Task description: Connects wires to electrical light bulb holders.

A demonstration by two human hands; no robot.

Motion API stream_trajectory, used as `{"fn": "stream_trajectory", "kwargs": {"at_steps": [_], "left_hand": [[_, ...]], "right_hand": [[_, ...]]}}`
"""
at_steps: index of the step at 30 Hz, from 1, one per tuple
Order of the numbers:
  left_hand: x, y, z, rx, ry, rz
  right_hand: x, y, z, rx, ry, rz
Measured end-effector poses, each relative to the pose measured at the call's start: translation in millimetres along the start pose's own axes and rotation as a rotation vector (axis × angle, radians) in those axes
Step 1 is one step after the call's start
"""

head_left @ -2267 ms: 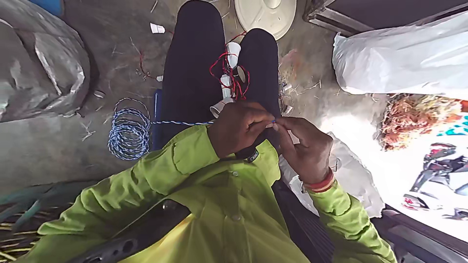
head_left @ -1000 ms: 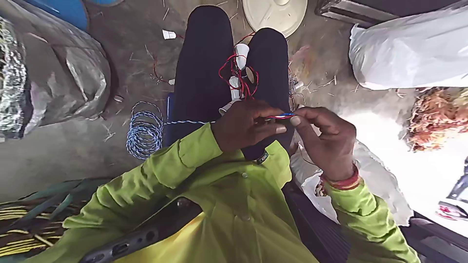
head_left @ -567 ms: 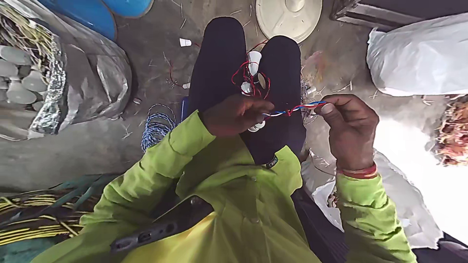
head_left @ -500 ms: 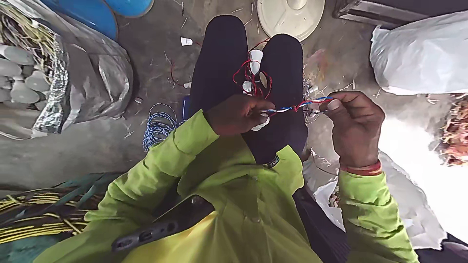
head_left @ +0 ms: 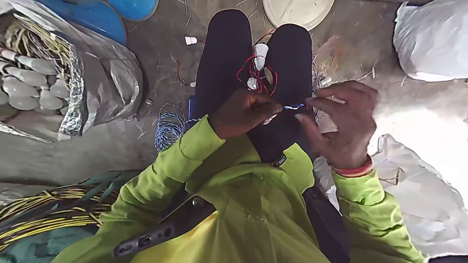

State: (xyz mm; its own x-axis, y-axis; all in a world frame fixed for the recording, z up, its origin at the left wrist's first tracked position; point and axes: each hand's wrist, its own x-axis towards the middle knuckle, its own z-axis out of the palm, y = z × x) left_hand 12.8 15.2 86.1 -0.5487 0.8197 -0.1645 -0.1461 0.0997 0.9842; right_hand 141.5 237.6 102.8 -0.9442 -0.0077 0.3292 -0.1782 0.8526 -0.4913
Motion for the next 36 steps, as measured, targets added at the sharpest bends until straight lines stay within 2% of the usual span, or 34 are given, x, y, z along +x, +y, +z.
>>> {"fn": "stream_trajectory", "kwargs": {"at_steps": [4,8,13,17,20,22,26,28,32,36], "left_hand": [[-7.5,3.9,0.8,-0.105,0.018,-0.024],[-14.4,8.1,0.4,-0.303,-0.015,-0.25],[-10.3,8.2,-1.2,-0.489,-0.179,-0.526],[-12.5,9.6,7.5,-0.652,-0.143,-0.689],[-13.2,5.6,8.6,-0.604,-0.115,-0.717],[-14.7,3.9,8.4,-0.403,-0.046,-0.611],[-19.8,-3.6,11.1,0.311,0.122,-0.064],[-22.5,-6.7,18.4,0.52,0.21,0.165],[-26.2,-9.0,28.4,0.74,0.311,0.428],[-25.8,-11.5,27.7,0.642,0.265,0.566]], "right_hand": [[0.5,2.2,18.8,-0.022,0.051,-0.114],[2.1,4.2,22.7,0.004,0.087,-0.206],[4.5,7.3,19.6,0.042,0.061,-0.25],[6.3,9.6,17.0,0.072,0.004,-0.297],[7.5,10.5,14.7,0.054,-0.056,-0.335],[8.1,10.6,13.6,0.036,-0.091,-0.362],[8.9,9.0,15.9,-0.01,-0.129,-0.386],[11.9,6.6,16.7,0.047,-0.146,-0.349],[16.6,1.4,11.4,0.403,-0.253,-0.077],[13.0,0.9,9.8,0.689,-0.365,0.167]]}}
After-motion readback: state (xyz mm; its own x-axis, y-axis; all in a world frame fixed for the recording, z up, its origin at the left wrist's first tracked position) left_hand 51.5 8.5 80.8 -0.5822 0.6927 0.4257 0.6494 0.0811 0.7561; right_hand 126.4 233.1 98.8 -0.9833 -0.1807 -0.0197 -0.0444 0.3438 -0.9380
